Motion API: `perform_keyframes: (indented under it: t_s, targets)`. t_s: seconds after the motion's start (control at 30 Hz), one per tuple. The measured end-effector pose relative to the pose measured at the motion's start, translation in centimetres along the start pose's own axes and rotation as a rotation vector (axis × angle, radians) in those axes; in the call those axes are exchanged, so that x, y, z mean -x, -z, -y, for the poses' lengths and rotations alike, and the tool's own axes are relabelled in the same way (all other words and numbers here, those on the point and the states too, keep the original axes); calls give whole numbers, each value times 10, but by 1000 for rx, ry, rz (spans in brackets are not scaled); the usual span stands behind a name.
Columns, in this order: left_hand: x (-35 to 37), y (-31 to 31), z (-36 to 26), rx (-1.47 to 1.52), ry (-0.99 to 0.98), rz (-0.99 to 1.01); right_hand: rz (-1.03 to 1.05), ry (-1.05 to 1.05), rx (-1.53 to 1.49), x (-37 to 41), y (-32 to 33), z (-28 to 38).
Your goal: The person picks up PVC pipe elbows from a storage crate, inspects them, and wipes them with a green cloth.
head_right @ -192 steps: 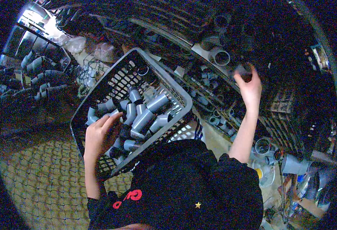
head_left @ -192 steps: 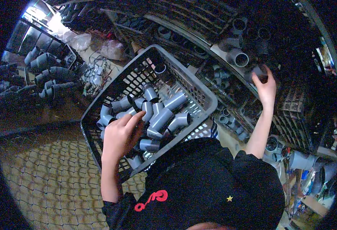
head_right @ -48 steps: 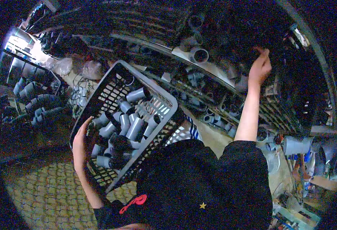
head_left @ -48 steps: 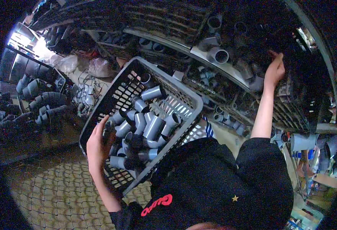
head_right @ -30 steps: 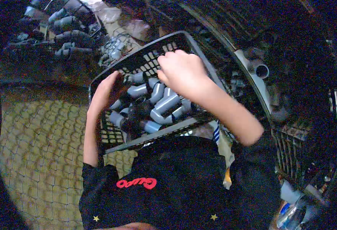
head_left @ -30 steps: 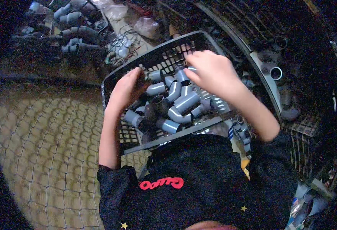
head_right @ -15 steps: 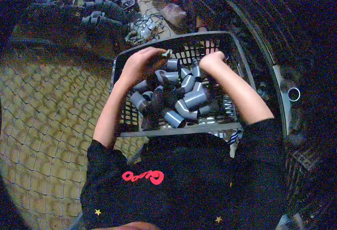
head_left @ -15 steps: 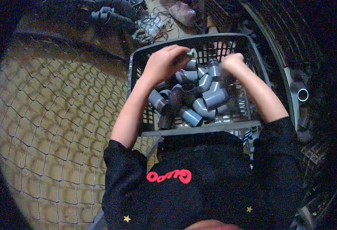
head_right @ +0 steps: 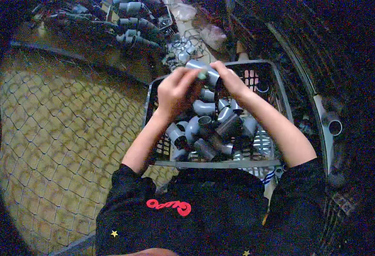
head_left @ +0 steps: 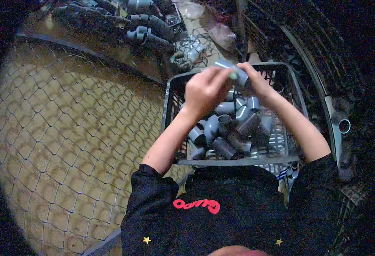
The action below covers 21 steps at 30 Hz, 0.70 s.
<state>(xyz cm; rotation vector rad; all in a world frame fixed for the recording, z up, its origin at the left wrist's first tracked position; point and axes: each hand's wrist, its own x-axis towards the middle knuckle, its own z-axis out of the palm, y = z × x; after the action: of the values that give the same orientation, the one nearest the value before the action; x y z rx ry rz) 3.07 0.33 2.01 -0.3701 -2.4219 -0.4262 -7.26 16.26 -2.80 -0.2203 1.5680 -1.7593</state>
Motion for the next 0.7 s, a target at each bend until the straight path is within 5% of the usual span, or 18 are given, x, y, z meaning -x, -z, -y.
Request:
perform_keyframes:
  t_s: [0.07, 0.23, 0.4, 0.7]
  targets:
    - [0, -2, 9, 34, 263, -66, 10, -59, 34, 10, -6, 9]
    - [10, -21, -10, 61, -34, 29, 77, -95, -238, 7, -8, -4]
    - [2, -15, 19, -17, 245, -82, 102, -63, -116, -1, -2, -9]
    - [10, -5, -3, 82, 39, 112, 108, -57, -86, 2, -5, -11]
